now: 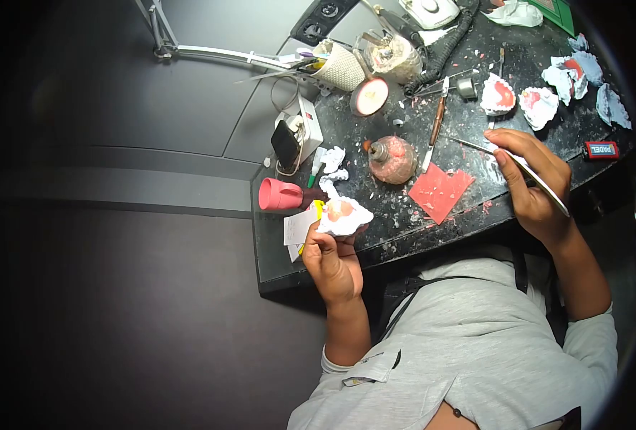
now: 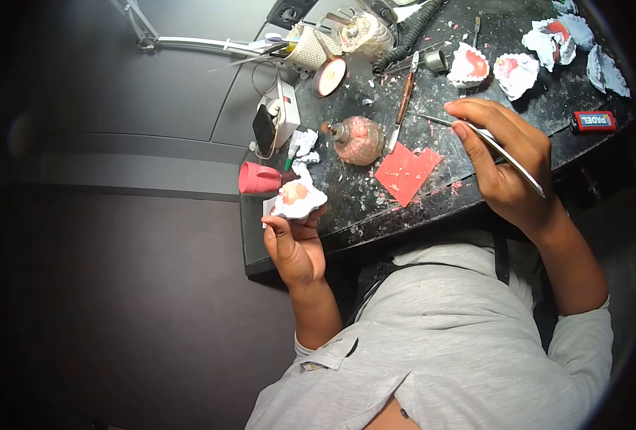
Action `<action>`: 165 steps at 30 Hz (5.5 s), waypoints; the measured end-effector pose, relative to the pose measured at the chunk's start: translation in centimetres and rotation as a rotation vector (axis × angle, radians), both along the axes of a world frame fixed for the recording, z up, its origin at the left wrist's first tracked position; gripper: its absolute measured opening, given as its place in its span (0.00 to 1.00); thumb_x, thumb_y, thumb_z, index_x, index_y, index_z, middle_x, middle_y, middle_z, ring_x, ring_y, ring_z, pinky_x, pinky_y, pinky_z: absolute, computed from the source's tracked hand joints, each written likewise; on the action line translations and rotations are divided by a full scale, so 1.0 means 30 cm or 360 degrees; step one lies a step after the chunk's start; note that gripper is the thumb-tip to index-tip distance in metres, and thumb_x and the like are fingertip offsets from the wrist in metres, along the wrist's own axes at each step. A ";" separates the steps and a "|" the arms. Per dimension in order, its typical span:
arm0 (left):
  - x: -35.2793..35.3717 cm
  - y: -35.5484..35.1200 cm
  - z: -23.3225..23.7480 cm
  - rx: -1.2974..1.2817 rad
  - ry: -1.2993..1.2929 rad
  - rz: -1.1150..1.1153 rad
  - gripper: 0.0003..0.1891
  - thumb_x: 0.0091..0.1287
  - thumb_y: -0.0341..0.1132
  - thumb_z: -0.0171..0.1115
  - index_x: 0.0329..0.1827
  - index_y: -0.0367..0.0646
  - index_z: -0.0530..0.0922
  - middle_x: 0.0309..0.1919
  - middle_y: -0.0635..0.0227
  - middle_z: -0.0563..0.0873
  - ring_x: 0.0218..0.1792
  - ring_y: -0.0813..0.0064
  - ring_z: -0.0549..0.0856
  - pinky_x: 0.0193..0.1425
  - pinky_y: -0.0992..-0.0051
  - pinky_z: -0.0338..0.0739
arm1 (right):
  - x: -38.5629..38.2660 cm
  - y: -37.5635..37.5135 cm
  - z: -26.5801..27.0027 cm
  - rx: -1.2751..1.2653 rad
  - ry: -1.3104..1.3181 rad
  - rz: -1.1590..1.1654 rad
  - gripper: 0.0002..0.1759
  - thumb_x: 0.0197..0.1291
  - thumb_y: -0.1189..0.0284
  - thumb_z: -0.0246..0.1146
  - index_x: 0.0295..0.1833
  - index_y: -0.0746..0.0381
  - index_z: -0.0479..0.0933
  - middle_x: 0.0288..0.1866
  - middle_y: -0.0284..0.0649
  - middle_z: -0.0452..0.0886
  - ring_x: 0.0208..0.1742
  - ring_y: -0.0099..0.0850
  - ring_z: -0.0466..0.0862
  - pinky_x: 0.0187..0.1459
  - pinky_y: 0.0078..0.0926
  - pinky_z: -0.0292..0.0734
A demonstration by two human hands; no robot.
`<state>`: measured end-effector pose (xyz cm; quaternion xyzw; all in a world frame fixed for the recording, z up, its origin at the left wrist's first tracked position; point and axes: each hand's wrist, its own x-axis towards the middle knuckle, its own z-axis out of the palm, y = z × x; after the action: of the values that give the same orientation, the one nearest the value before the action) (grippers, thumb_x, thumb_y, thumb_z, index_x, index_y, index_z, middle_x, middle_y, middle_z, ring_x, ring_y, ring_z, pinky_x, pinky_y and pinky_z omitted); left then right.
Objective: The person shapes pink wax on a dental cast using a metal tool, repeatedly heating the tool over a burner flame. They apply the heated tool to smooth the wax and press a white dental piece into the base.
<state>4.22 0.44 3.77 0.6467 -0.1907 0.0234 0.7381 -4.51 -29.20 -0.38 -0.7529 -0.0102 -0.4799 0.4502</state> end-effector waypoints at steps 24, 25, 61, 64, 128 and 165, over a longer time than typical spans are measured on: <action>0.047 0.014 -0.051 0.0194 -0.0205 0.0250 0.26 0.77 0.52 0.52 0.48 0.30 0.75 0.39 0.54 0.87 0.34 0.59 0.91 0.37 0.63 0.91 | 0.015 0.011 0.034 -0.0601 0.0248 0.0163 0.09 0.64 0.74 0.63 0.33 0.64 0.72 0.26 0.45 0.73 0.33 0.45 0.76 0.38 0.41 0.69; 0.049 0.000 -0.035 0.0142 -0.0115 0.0168 0.28 0.77 0.54 0.51 0.48 0.29 0.75 0.38 0.53 0.87 0.33 0.57 0.91 0.38 0.63 0.91 | 0.008 0.020 0.062 -0.0719 0.0425 0.0156 0.09 0.63 0.73 0.64 0.32 0.64 0.72 0.25 0.45 0.73 0.33 0.44 0.75 0.40 0.41 0.68; 0.412 0.002 -0.048 0.0197 -0.0144 -0.0083 0.21 0.79 0.44 0.55 0.45 0.32 0.85 0.32 0.71 0.86 0.31 0.87 0.81 0.35 0.82 0.74 | 0.359 0.007 0.406 -0.0016 0.0287 0.0940 0.08 0.70 0.83 0.60 0.52 0.66 0.74 0.40 0.31 0.79 0.44 0.18 0.79 0.54 0.19 0.73; 0.401 0.007 -0.053 0.0148 -0.0081 -0.0089 0.20 0.79 0.45 0.55 0.44 0.34 0.84 0.29 0.73 0.85 0.28 0.87 0.80 0.34 0.82 0.74 | 0.411 0.007 0.373 0.0234 0.0300 0.1223 0.08 0.69 0.79 0.64 0.51 0.66 0.74 0.42 0.35 0.83 0.43 0.22 0.84 0.47 0.20 0.80; 0.350 0.020 -0.034 -0.0373 0.0299 -0.0528 0.29 0.78 0.56 0.47 0.52 0.32 0.77 0.44 0.53 0.88 0.42 0.54 0.91 0.46 0.63 0.91 | 0.379 -0.039 0.269 0.0517 0.0473 0.1165 0.09 0.65 0.75 0.68 0.48 0.68 0.83 0.39 0.42 0.88 0.37 0.28 0.89 0.32 0.20 0.82; 0.340 0.027 -0.044 -0.0316 0.0093 -0.0574 0.24 0.76 0.48 0.59 0.58 0.33 0.78 0.48 0.62 0.88 0.45 0.77 0.88 0.51 0.77 0.84 | 0.414 -0.122 0.259 0.0510 0.0273 0.0725 0.08 0.65 0.74 0.68 0.46 0.66 0.85 0.39 0.38 0.89 0.34 0.22 0.87 0.31 0.17 0.79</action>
<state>14.44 1.26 2.44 0.5267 -0.2789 -0.1092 0.7956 7.91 -32.86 7.40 -0.6883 -0.0648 -0.2966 0.6588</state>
